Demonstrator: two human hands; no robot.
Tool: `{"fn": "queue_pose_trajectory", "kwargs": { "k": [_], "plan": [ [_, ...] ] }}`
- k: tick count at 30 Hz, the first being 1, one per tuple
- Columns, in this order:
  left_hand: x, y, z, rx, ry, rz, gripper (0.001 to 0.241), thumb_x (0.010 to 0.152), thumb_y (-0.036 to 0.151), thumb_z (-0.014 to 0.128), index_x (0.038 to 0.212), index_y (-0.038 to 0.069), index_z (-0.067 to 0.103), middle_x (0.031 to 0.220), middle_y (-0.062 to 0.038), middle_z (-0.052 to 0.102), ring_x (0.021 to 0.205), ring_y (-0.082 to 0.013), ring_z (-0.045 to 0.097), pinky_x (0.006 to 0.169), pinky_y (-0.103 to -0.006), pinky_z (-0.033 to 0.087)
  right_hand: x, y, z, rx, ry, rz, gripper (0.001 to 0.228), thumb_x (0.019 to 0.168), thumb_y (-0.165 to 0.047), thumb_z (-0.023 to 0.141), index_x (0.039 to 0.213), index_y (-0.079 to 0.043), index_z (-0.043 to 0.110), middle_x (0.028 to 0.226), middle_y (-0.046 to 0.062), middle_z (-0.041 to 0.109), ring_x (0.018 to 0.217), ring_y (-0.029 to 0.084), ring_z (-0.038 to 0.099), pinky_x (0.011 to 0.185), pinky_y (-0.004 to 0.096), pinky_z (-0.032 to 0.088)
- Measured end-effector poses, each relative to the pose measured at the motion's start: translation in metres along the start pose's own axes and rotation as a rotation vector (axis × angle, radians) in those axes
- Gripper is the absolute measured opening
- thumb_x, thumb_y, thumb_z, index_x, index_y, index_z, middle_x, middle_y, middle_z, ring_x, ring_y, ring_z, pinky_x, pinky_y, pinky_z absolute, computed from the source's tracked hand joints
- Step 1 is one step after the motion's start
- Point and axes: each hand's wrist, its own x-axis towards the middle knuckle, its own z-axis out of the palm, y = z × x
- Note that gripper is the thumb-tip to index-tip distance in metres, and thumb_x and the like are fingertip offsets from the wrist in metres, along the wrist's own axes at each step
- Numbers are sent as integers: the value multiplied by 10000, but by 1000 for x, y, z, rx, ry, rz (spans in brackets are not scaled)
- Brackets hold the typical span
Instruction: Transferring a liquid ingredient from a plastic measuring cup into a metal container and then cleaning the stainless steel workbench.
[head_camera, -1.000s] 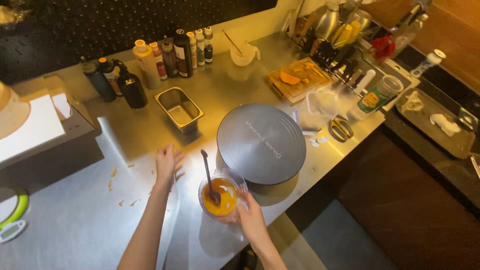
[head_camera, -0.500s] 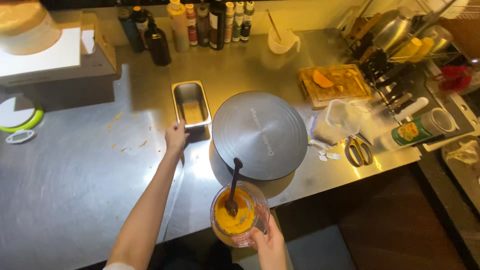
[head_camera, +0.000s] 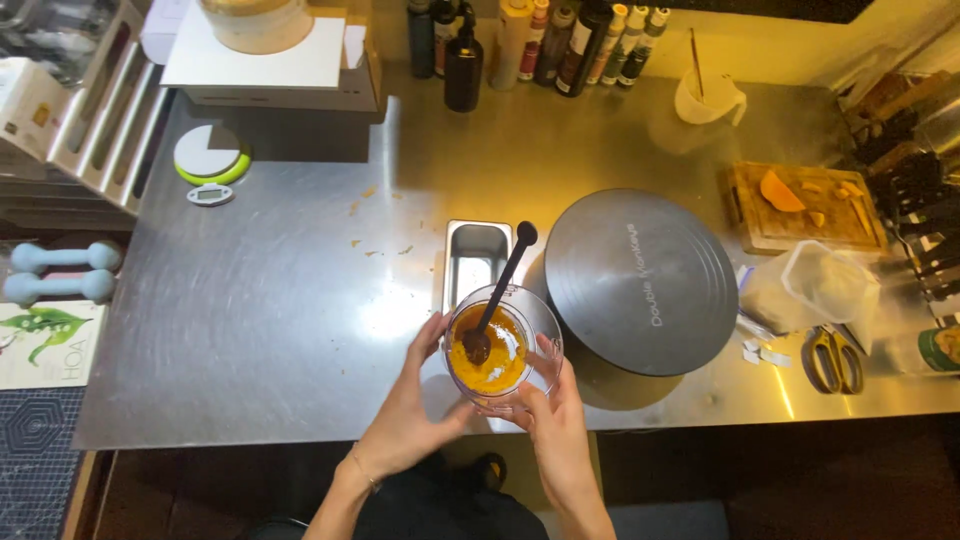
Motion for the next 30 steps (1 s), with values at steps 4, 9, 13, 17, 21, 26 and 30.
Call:
{"fn": "queue_pose_trajectory", "kwargs": {
  "k": [4,9,13,17,21,26,30],
  "plan": [
    [7,4,-23,217,-21,214,1294,580,251,961,1570,20,161,1587,-222,358,1466,-374,353,1194,-487,281,2,5,33,-33,-125,4,661,921,-41,488,1548,-78,281,1493,177,431,883,236,752,771,377,637],
    [2,-30,-48,199,63,147,1301,576,308,995,1576,26,212,1542,-180,429,1423,-322,471,1181,-393,402,6,11,49,-121,-195,32,615,907,-73,496,1496,-69,319,1392,155,518,683,213,702,656,347,597],
    [6,-39,-72,-53,50,123,1283,521,211,1002,1565,23,279,1503,-148,501,1380,-274,527,1170,-370,420,53,-4,43,-674,-89,-191,378,1055,-229,549,1362,-19,618,1060,192,716,784,186,613,696,340,514],
    [12,-41,-88,-154,110,127,1265,518,127,973,1571,16,281,1493,-144,527,1369,-247,531,1166,-369,421,155,68,-8,-1076,247,-592,334,1007,-271,664,1125,41,683,965,216,731,876,293,692,762,394,534],
    [14,-45,-94,-153,191,106,1244,557,134,963,1569,15,249,1476,-149,509,1360,-232,536,1159,-362,443,199,124,-35,-1048,248,-488,342,966,-253,676,1153,33,676,808,189,728,761,308,712,697,418,554],
    [25,-48,-97,-161,229,-4,1237,585,148,948,1570,13,213,1373,-132,590,1273,-212,613,1103,-340,499,190,157,-15,-280,-19,167,306,954,-225,697,1098,6,557,690,138,659,568,238,655,543,352,539],
    [44,-51,-94,-101,296,46,1219,572,137,957,1557,-2,252,1402,-149,567,1289,-231,580,1101,-346,471,169,174,30,96,-190,307,310,1001,-213,657,1112,67,584,853,166,720,711,201,727,655,298,599]
  ]
}}
